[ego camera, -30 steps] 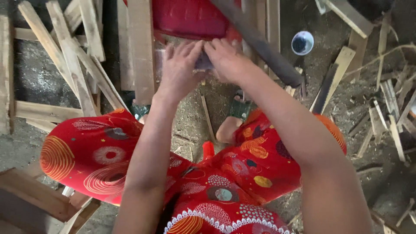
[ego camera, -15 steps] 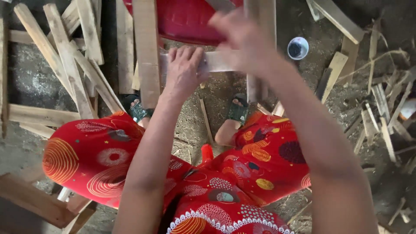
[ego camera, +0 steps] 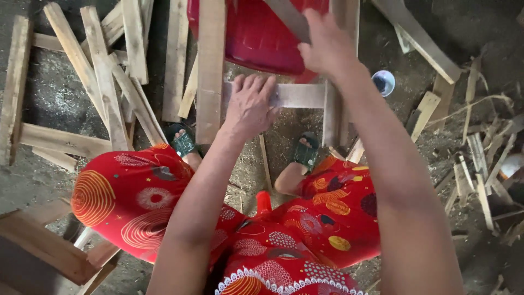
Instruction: The person is using a hammer and nails to attach wooden boards to a frame, likely for a stool or small chair.
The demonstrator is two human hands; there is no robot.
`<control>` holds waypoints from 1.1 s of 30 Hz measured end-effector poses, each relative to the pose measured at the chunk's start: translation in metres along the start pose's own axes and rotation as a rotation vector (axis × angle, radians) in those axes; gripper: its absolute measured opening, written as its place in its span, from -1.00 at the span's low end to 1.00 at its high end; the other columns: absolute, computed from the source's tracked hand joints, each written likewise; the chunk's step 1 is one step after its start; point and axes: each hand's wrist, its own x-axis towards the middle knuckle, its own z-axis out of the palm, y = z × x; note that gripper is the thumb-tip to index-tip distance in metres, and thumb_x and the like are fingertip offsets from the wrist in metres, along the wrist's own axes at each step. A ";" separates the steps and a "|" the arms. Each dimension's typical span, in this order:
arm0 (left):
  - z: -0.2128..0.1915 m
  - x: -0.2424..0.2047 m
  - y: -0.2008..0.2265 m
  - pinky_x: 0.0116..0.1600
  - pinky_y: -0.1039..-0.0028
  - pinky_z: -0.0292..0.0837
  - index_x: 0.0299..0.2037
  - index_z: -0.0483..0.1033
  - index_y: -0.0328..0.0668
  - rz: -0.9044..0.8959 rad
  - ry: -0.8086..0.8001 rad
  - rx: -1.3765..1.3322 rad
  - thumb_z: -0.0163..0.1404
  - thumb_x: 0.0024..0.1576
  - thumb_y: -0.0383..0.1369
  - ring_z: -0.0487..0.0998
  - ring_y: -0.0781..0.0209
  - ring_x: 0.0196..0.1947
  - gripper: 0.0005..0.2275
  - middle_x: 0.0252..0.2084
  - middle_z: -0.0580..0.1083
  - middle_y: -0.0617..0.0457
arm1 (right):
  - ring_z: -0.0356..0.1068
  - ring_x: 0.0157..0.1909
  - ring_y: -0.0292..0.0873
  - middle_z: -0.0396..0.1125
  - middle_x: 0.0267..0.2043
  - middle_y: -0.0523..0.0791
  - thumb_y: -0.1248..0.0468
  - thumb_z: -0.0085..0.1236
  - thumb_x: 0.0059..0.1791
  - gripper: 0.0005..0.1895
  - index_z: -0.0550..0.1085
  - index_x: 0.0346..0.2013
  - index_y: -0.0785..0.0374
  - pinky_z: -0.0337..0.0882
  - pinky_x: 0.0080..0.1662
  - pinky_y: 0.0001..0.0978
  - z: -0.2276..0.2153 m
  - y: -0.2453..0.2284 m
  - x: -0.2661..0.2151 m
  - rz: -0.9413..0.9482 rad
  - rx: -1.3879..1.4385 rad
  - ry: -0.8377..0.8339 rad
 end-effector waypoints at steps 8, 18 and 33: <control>0.006 0.000 -0.005 0.20 0.10 0.13 0.06 0.37 -0.15 -0.024 -0.017 -0.028 0.25 0.01 -0.05 0.46 -0.10 -0.02 -0.47 -0.06 0.49 -0.06 | 0.32 -0.25 -0.24 0.27 -0.13 -0.14 -0.01 -0.07 -0.02 -0.29 0.16 0.37 0.24 0.37 -0.21 -0.38 -0.061 0.012 -0.113 -0.109 0.786 -0.047; 0.040 -0.002 -0.017 0.28 0.12 0.10 0.06 0.41 -0.04 -0.022 0.101 0.008 0.40 -0.18 -0.12 0.42 0.09 0.12 -0.38 -0.06 0.45 0.03 | 0.49 -0.36 0.09 0.38 -0.31 0.18 0.38 0.13 -0.12 -0.42 0.18 0.14 0.47 0.50 -0.27 0.04 0.023 0.030 -0.187 -0.344 0.742 0.126; 0.029 0.033 -0.028 0.13 -0.01 0.09 -0.18 0.60 0.19 -0.157 -0.240 -0.152 0.31 -0.30 -0.02 0.54 0.11 -0.07 -0.56 -0.28 0.59 0.19 | 0.30 -0.50 -0.08 0.26 -0.42 0.02 0.46 0.02 -0.04 -0.29 0.06 0.39 0.37 0.37 -0.43 -0.25 0.043 0.011 -0.192 -0.085 0.709 0.064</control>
